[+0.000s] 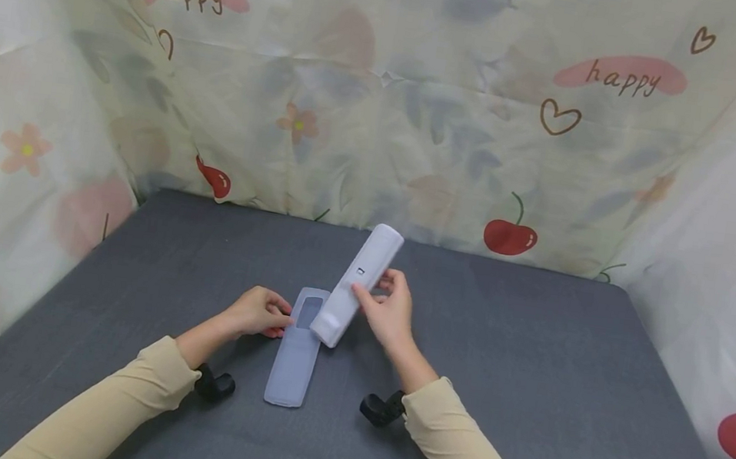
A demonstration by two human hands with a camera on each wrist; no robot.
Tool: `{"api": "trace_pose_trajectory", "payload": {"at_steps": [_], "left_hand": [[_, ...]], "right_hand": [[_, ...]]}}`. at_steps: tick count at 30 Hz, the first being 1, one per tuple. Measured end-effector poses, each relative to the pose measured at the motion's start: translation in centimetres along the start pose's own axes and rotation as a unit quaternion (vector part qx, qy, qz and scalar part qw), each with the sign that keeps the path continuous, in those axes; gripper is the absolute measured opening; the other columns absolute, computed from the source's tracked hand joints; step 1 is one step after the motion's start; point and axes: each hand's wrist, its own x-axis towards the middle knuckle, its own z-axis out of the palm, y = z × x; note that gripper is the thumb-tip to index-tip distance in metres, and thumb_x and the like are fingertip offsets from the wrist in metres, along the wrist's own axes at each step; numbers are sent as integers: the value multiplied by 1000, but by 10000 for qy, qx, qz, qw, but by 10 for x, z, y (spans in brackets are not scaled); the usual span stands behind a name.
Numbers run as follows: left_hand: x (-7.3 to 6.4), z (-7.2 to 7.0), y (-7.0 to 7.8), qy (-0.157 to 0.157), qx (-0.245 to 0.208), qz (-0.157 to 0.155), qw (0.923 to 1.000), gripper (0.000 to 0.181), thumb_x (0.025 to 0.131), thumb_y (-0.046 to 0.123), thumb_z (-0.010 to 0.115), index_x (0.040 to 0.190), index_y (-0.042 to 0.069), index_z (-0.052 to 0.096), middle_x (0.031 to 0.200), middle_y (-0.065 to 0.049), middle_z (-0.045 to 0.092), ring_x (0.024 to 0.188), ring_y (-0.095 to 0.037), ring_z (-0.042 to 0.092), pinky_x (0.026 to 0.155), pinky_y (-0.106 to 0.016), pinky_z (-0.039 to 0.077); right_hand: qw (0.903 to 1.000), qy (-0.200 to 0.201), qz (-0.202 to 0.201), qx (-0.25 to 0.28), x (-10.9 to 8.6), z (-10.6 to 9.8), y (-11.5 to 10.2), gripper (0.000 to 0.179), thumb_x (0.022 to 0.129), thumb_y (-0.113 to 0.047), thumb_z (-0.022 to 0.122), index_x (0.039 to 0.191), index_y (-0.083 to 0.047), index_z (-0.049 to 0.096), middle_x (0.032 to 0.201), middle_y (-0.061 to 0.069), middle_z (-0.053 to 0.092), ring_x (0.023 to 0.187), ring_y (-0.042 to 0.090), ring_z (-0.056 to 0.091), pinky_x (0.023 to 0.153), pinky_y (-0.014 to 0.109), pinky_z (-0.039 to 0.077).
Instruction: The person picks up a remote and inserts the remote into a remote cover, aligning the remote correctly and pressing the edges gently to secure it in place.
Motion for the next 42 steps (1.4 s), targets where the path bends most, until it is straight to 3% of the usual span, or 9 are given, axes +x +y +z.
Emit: {"api": "trace_pose_trajectory", "payload": {"at_steps": [6,12,19,34,42], "left_hand": [[1,0,-1,-4,-83,-9,10000,20,82,4,67,100,-6,66,69,-7,68,52,-5,58,53,-20,52],[3,0,-3,-45,-109,-49,9999,21,83,5,68,100,-6,66,68,-5,67,52,-5,57,52,-19,51],[3,-1,-2,-70,-159,-89,9998,21,83,5,67,101,-6,66,69,-6,67,53,-5,58,53,-20,52],[2,-1,-1,-163,-214,-54,9996,21,83,4,66,101,-7,65,71,-7,67,54,-5,58,54,-20,52],[7,1,-1,-112,-449,-201,9987,24,90,11,59,104,-8,64,75,-9,66,52,-5,56,54,-19,52]], "right_hand": [[9979,475,426,47,8,13,4,45,82,0,67,118,8,41,104,27,56,60,4,58,56,25,54],[9941,715,800,144,12,21,9,47,83,-3,67,119,5,38,100,18,54,57,1,56,52,18,51],[9910,927,953,172,16,27,15,45,83,-5,67,117,5,38,96,16,53,54,2,53,49,15,49],[9894,914,1109,213,19,37,23,46,83,-5,68,117,7,39,92,15,55,52,4,55,53,21,54],[9900,772,1170,134,23,39,24,46,84,-5,67,120,9,41,103,27,59,56,5,56,59,30,57]]}}
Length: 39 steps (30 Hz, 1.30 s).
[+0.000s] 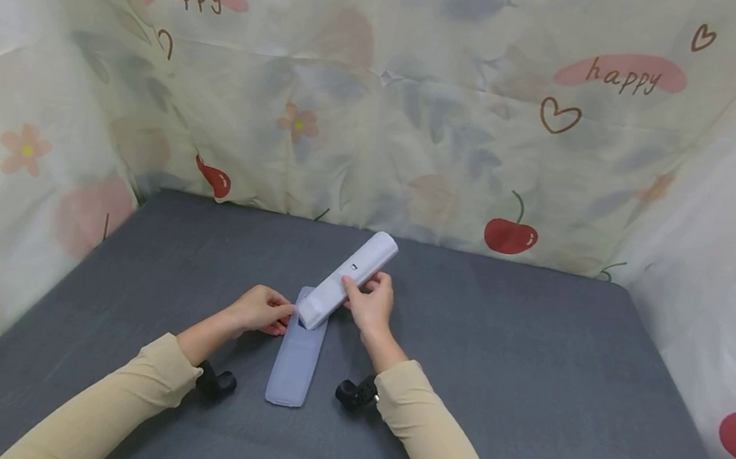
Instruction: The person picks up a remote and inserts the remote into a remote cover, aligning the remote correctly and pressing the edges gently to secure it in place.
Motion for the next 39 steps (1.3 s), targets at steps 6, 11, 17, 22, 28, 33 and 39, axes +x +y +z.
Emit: {"api": "trace_pose_trajectory", "payload": {"at_steps": [6,11,17,22,28,33,39], "left_hand": [[8,1,3,73,-265,-260,9993,27,95,12,52,106,-10,62,72,-6,60,49,-5,55,51,-18,51],[12,1,6,106,-288,-381,9988,26,95,12,51,106,-10,62,72,-5,59,48,-5,55,50,-18,51],[16,3,3,237,-282,-418,9984,25,94,12,52,103,-9,63,70,-5,58,47,-5,55,49,-18,51],[16,6,2,474,-161,-218,9985,22,92,8,53,98,-9,65,68,-4,56,46,-4,52,48,-16,49],[13,6,5,673,-93,-103,9976,19,88,5,54,93,-8,67,67,-3,55,48,-4,51,49,-16,47],[13,5,6,681,-97,-143,9975,19,89,7,55,92,-7,68,66,-3,56,49,-4,52,50,-17,48],[12,5,6,755,-41,-100,9971,19,88,6,55,91,-6,69,69,-4,58,50,-4,53,51,-17,49]], "right_hand": [[10000,-3,42,-7,1,0,-1,44,84,-5,66,118,9,41,102,26,60,57,6,56,56,26,56],[10000,-44,60,-27,2,0,0,42,85,-4,64,118,9,41,104,29,60,60,7,57,57,26,56],[9996,-248,129,-55,3,-1,0,40,87,-3,61,119,10,40,107,31,59,64,9,58,64,34,58],[9981,-565,246,-55,6,-1,0,38,89,-3,59,119,10,41,108,32,58,69,12,59,68,35,58],[9948,-908,409,-193,10,0,-1,42,90,-5,58,126,8,41,115,34,57,78,17,61,72,35,57],[9911,-1182,483,-383,15,1,-3,45,90,-6,59,130,6,41,117,34,57,74,16,62,70,33,57],[9837,-1601,536,-613,20,2,-9,52,91,-9,58,137,3,38,120,32,57,79,16,63,72,31,57]]}}
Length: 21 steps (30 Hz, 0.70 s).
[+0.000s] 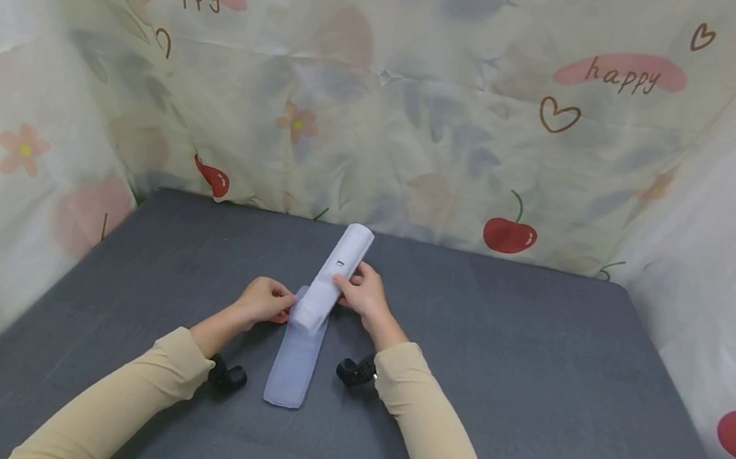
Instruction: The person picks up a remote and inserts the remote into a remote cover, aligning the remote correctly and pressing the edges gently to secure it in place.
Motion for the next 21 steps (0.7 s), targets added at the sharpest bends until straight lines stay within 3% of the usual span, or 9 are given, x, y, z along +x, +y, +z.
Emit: {"api": "trace_pose_trajectory", "payload": {"at_steps": [11,21], "left_hand": [[-5,2,6,42,-133,5,9999,20,86,6,54,89,-6,69,75,-7,60,54,-6,55,52,-18,49],[-7,3,9,-10,-281,-8,9996,21,88,8,54,92,-7,68,74,-5,59,56,-6,55,54,-17,50]], "right_hand": [[9973,-718,-22,-140,-1,-3,-4,57,93,-9,55,143,1,30,125,33,53,86,17,62,76,31,55],[9948,-983,112,-236,-1,-3,-6,59,94,-12,55,145,-6,27,129,29,52,100,22,59,84,34,53]]}}
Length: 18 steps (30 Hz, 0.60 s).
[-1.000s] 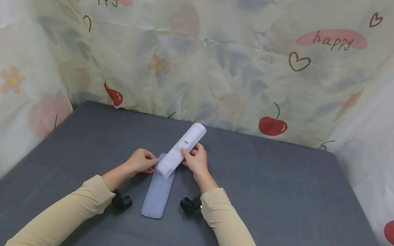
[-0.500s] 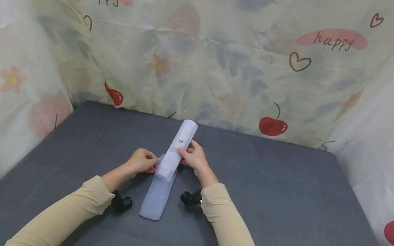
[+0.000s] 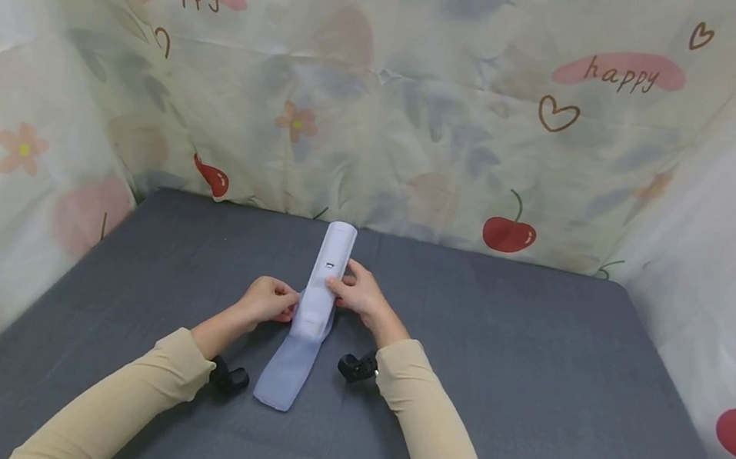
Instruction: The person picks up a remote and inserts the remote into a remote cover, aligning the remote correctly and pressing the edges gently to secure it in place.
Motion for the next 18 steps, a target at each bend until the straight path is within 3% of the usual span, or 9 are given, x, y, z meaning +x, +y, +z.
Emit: {"api": "trace_pose_trajectory", "payload": {"at_steps": [5,11,14,18], "left_hand": [[3,-1,-4,-404,-485,-48,9980,23,92,13,53,100,-6,64,78,-6,60,64,-8,57,61,-20,53],[-1,-4,-2,-1036,-850,-124,9909,36,94,25,55,119,-1,54,115,-21,62,92,-20,65,79,-34,56],[-5,-4,0,-1091,-967,8,9893,39,91,25,60,119,-1,53,118,-24,61,94,-21,65,82,-36,55],[-12,0,5,-948,-953,328,9904,39,88,23,64,115,-4,56,111,-23,65,87,-17,65,80,-36,55]], "right_hand": [[9992,119,-357,-165,-2,1,0,57,93,-11,55,144,-3,30,128,30,53,101,24,60,82,36,54],[9965,407,-673,-274,-8,-1,-7,57,93,-12,56,143,-2,31,126,29,54,102,29,61,79,35,55],[9956,400,-781,-324,-13,-3,-11,56,93,-12,56,143,-1,32,126,29,55,105,30,61,81,37,54],[9952,360,-817,-395,-22,-7,-16,55,93,-16,57,142,-4,34,128,26,55,110,32,59,86,40,53]]}}
